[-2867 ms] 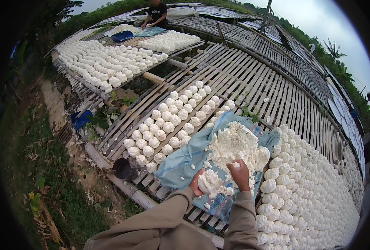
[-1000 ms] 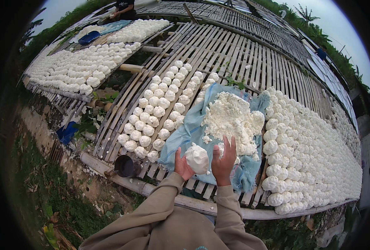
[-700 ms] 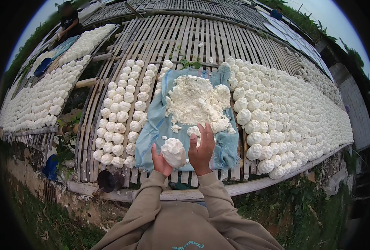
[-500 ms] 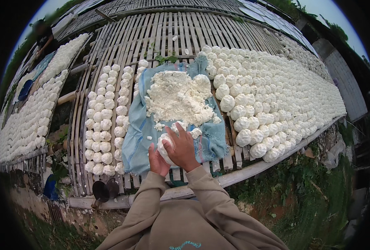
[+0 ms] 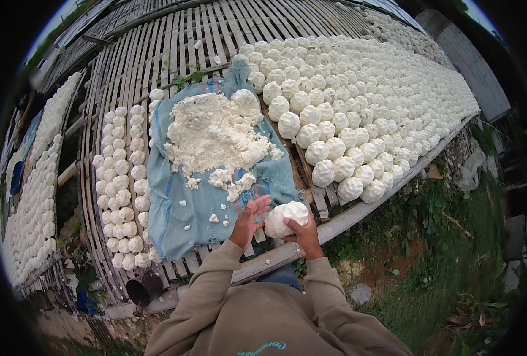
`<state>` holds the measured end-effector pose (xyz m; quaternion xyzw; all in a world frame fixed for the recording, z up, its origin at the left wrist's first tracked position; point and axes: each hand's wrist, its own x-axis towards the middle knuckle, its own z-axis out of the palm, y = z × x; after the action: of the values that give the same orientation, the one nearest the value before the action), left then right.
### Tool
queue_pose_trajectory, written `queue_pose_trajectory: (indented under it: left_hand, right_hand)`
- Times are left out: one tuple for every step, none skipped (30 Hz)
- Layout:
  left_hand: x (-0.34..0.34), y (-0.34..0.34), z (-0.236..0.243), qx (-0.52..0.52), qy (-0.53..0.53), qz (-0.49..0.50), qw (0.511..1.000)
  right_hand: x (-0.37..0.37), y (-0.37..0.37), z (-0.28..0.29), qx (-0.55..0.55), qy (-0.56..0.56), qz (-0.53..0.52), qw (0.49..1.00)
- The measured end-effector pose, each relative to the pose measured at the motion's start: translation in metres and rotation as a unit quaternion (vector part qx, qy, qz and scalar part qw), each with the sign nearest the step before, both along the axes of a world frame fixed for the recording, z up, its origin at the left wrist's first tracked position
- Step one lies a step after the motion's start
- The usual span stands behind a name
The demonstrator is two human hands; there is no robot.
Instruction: The person repeatedly scoops a white crumbly mass from a cloth, rolls it into a ball between both hands, and places the formed ball onto a bamboo rack. The process continues in a steady rhythm, adding to a growing array of identical white balls.
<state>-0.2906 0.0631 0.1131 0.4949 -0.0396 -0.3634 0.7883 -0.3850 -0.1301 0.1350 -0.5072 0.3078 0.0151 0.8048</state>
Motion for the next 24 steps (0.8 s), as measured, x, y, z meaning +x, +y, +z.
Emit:
queue_pose_trajectory:
  left_hand:
    - [0.002,-0.004,0.003,-0.006,0.000,0.009,1.000]
    - [0.004,-0.006,0.004,-0.034,-0.010,0.017,0.999]
    - [0.006,-0.007,0.005,-0.022,-0.021,0.032,0.999]
    - [0.008,-0.006,0.004,0.008,-0.002,0.038,0.999]
    - [0.009,-0.004,0.002,0.017,-0.001,0.042,0.999]
    - [0.010,0.000,-0.001,0.027,0.002,0.051,0.998]
    - [0.011,0.004,-0.004,0.043,0.003,0.047,0.998]
    - [0.010,0.010,-0.009,0.062,0.007,0.050,0.997]
    - [0.009,0.016,-0.013,0.078,0.013,0.054,0.995]
    - [0.008,0.022,-0.018,0.087,0.019,0.063,0.994]
    - [0.008,0.029,-0.022,0.093,0.025,0.074,0.993]
    - [0.008,0.037,-0.026,0.082,0.018,0.088,0.993]
    - [0.007,0.045,-0.029,0.081,0.024,0.113,0.990]
    - [0.009,0.056,-0.032,0.132,0.037,0.132,0.982]
    - [0.012,0.064,-0.035,0.156,0.034,0.153,0.975]
    - [0.016,0.073,-0.039,0.171,0.026,0.176,0.969]
    - [0.023,0.083,-0.042,0.182,0.050,0.206,0.960]
    - [0.033,0.091,-0.047,0.207,0.042,0.227,0.951]
    - [0.044,0.098,-0.051,0.233,0.037,0.247,0.940]
    - [0.058,0.105,-0.056,0.252,0.038,0.266,0.929]
    - [0.077,0.111,-0.062,0.277,0.008,0.271,0.922]
    - [0.102,0.115,-0.068,0.296,-0.013,0.276,0.914]
    - [0.125,0.120,-0.074,0.295,-0.044,0.290,0.910]
    - [0.152,0.125,-0.081,0.334,-0.072,0.281,0.897]
  right_hand:
    - [-0.006,-0.015,-0.004,-0.039,0.017,-0.060,0.997]
    - [-0.011,-0.029,-0.010,-0.067,-0.004,-0.102,0.992]
    - [-0.009,-0.044,-0.019,-0.169,-0.006,-0.156,0.973]
    - [-0.005,-0.058,-0.031,-0.262,0.008,-0.200,0.944]
    - [-0.003,-0.074,-0.042,-0.349,0.002,-0.214,0.912]
    - [0.003,-0.089,-0.055,-0.449,0.002,-0.237,0.862]
    - [0.011,-0.104,-0.068,-0.450,0.023,-0.238,0.861]
    - [0.021,-0.117,-0.080,-0.493,0.005,-0.257,0.831]
    - [0.030,-0.125,-0.090,-0.546,0.037,-0.237,0.803]
    - [0.040,-0.134,-0.096,-0.544,0.094,-0.211,0.807]
    - [0.048,-0.139,-0.099,-0.536,0.153,-0.186,0.809]
    - [0.057,-0.140,-0.099,-0.523,0.217,-0.142,0.812]
    - [0.063,-0.139,-0.094,-0.527,0.226,-0.154,0.805]
    - [0.072,-0.134,-0.089,-0.504,0.258,-0.173,0.806]
    - [0.079,-0.121,-0.083,-0.599,0.280,-0.155,0.734]
    - [0.087,-0.104,-0.076,-0.703,0.290,-0.157,0.630]
    - [0.102,-0.084,-0.071,-0.707,0.189,-0.137,0.667]
    - [0.117,-0.062,-0.067,-0.735,0.056,-0.132,0.662]
    - [0.139,-0.031,-0.068,-0.702,-0.027,-0.062,0.709]
    - [0.164,-0.001,-0.070,-0.649,-0.072,0.033,0.756]
    - [0.194,0.029,-0.074,-0.607,-0.158,0.114,0.770]
    - [0.226,0.057,-0.079,-0.561,-0.186,0.183,0.785]
    - [0.258,0.080,-0.084,-0.523,-0.248,0.252,0.775]
    - [0.291,0.100,-0.090,-0.532,-0.272,0.289,0.748]
